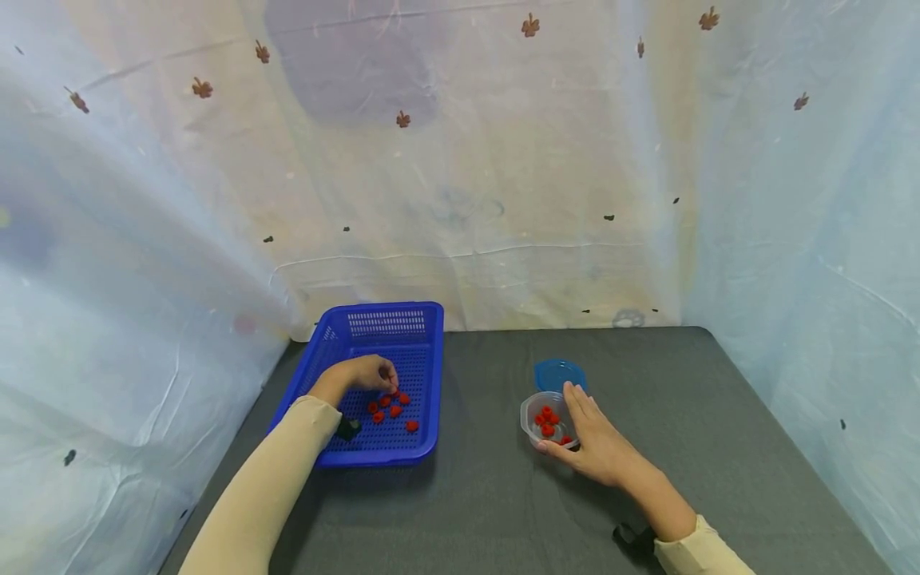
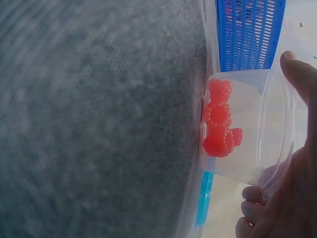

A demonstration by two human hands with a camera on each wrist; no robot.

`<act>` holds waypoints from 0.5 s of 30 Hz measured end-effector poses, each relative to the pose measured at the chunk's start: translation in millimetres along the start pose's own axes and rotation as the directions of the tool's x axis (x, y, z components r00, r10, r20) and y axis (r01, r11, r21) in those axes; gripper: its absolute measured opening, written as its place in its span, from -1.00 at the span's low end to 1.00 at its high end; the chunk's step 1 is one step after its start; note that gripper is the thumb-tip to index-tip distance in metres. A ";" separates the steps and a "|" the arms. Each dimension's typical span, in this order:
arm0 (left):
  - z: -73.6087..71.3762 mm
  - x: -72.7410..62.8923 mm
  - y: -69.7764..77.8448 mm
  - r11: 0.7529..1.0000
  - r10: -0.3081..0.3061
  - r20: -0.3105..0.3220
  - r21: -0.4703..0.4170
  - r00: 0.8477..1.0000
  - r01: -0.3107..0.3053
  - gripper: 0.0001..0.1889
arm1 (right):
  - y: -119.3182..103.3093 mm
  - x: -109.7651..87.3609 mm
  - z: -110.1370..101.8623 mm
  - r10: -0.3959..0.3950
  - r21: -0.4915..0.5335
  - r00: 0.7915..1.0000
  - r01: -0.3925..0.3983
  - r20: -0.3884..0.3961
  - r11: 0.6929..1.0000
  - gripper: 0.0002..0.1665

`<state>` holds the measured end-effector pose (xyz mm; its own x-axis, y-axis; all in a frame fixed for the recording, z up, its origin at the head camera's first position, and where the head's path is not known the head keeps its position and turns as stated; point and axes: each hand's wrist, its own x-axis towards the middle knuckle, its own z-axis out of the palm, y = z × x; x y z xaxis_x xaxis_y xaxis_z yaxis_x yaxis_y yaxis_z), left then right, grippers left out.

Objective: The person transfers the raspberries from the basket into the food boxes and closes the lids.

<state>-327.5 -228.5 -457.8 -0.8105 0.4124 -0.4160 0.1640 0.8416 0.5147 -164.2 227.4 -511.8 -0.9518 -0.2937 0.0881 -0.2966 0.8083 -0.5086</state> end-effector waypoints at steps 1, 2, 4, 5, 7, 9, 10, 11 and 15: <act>0.1 0.0 -0.3 1.000 -0.001 0.000 0.000 1.000 0.001 -0.96 | 0.1 -0.1 0.3 -0.001 0.000 1.000 0.001 0.000 1.000 0.46; 0.3 0.0 -0.5 1.000 0.000 0.000 0.004 1.000 0.000 -0.96 | 0.3 -0.2 0.5 -0.001 -0.001 1.000 0.001 0.000 1.000 0.46; 0.7 0.2 -1.3 1.000 0.002 0.000 0.011 1.000 -0.002 -0.95 | 0.5 -0.4 0.9 0.000 -0.001 1.000 0.000 0.002 1.000 0.46; 0.9 0.2 -1.6 1.000 0.002 -0.001 0.013 1.000 -0.002 -0.95 | 0.5 -0.5 0.9 0.000 0.000 1.000 0.000 0.002 1.000 0.46; 0.5 -0.2 -1.9 1.000 0.005 0.000 0.012 1.000 -0.005 -0.94 | 0.6 -0.7 0.8 0.001 0.003 1.000 -0.001 0.002 1.000 0.46; -0.9 -1.5 -1.3 1.000 0.008 0.001 0.008 1.000 -0.008 -0.94 | 0.7 -0.7 0.5 -0.001 0.005 1.000 0.001 -0.001 1.000 0.46; -1.7 -2.2 -0.9 1.000 0.008 0.002 0.001 1.000 -0.008 -0.93 | 0.7 -0.7 0.4 -0.001 0.006 1.000 0.001 -0.002 1.000 0.46; -2.5 -3.1 -0.2 1.000 0.010 0.003 0.000 1.000 -0.010 -0.92 | 0.7 -0.6 0.3 -0.003 0.005 1.000 0.003 -0.004 1.000 0.46; -5.1 -6.7 3.4 1.000 0.015 0.003 0.000 1.000 -0.015 -0.90 | 0.9 -0.4 0.0 -0.007 0.008 1.000 0.007 -0.007 1.000 0.46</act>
<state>-324.4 -230.1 -449.5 -0.8064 0.4262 -0.4099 0.1766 0.8352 0.5209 -164.0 228.2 -512.3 -0.9501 -0.2962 0.0978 -0.3031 0.8022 -0.5144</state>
